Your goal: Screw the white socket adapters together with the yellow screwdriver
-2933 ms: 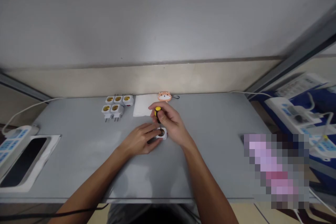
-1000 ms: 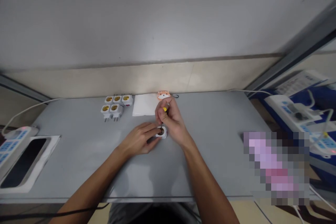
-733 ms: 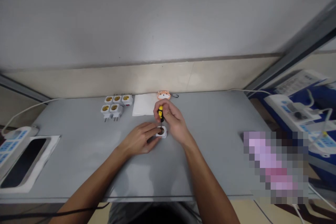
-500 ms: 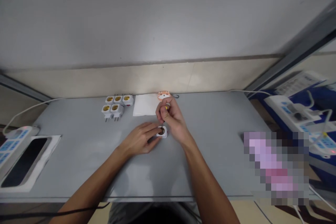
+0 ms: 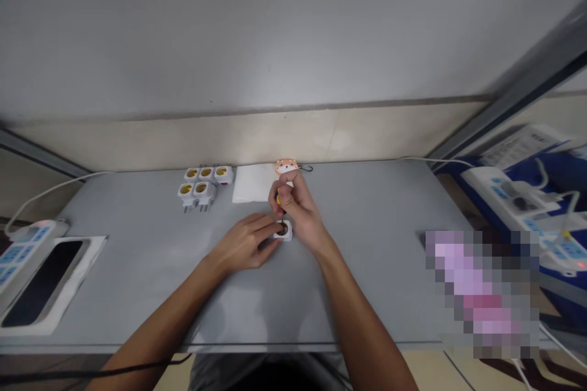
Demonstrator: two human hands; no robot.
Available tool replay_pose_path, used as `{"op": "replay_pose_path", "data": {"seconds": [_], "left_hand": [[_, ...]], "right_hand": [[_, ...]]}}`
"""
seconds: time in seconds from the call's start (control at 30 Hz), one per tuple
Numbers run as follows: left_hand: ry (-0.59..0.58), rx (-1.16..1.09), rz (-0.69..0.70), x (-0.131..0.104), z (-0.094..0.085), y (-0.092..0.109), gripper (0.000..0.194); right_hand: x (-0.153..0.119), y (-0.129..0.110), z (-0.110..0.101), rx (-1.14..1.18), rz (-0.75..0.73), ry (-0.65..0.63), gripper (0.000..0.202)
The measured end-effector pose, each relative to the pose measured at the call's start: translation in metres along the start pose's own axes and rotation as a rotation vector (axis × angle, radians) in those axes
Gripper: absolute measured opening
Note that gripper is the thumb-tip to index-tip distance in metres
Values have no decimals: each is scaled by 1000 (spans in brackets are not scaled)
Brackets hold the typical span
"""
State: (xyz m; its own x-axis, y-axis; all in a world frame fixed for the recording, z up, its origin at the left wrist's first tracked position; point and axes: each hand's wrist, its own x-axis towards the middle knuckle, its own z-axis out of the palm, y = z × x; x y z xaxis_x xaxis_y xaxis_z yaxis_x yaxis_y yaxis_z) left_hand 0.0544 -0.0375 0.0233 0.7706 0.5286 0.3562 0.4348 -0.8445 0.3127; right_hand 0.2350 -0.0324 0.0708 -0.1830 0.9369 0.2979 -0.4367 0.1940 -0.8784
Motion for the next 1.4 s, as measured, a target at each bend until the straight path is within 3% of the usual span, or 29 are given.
{"op": "replay_pose_path", "data": {"seconds": [0.1,0.27,0.37,0.53,0.67,0.77,0.97,1.07,1.27,1.4], "left_hand": [[-17,-3,-11,0,0,1,20],[7,12,-9,2,-2,3,20],[-8,3,-6,3,-3,3,20],[-24,-10,-17,2,-3,2,20],[-25,-7,-25,2,-3,2,21],[-16,0,-26,2,-3,3,21],[3,6,-8,1,-1,2,19],[-11,3,-15,2,-3,3,18],[18,-16,-9,3,-3,4,18],[14,4,-5,2,0,2,18]], "right_hand": [[1,-3,-3,-19,-5,8,26],[-2,-5,-1,-80,31,-24,38],[-4,-2,3,-136,7,-29,32],[-3,-1,-1,-96,-53,-4,23],[-2,-4,-7,-119,15,-48,34],[-2,-4,-5,-67,60,-52,37],[-2,-2,-1,-28,8,6,32],[-2,-4,-5,-53,-9,-21,27],[-3,-5,-3,-17,65,-68,40],[-3,-4,2,1,26,-52,32]]}}
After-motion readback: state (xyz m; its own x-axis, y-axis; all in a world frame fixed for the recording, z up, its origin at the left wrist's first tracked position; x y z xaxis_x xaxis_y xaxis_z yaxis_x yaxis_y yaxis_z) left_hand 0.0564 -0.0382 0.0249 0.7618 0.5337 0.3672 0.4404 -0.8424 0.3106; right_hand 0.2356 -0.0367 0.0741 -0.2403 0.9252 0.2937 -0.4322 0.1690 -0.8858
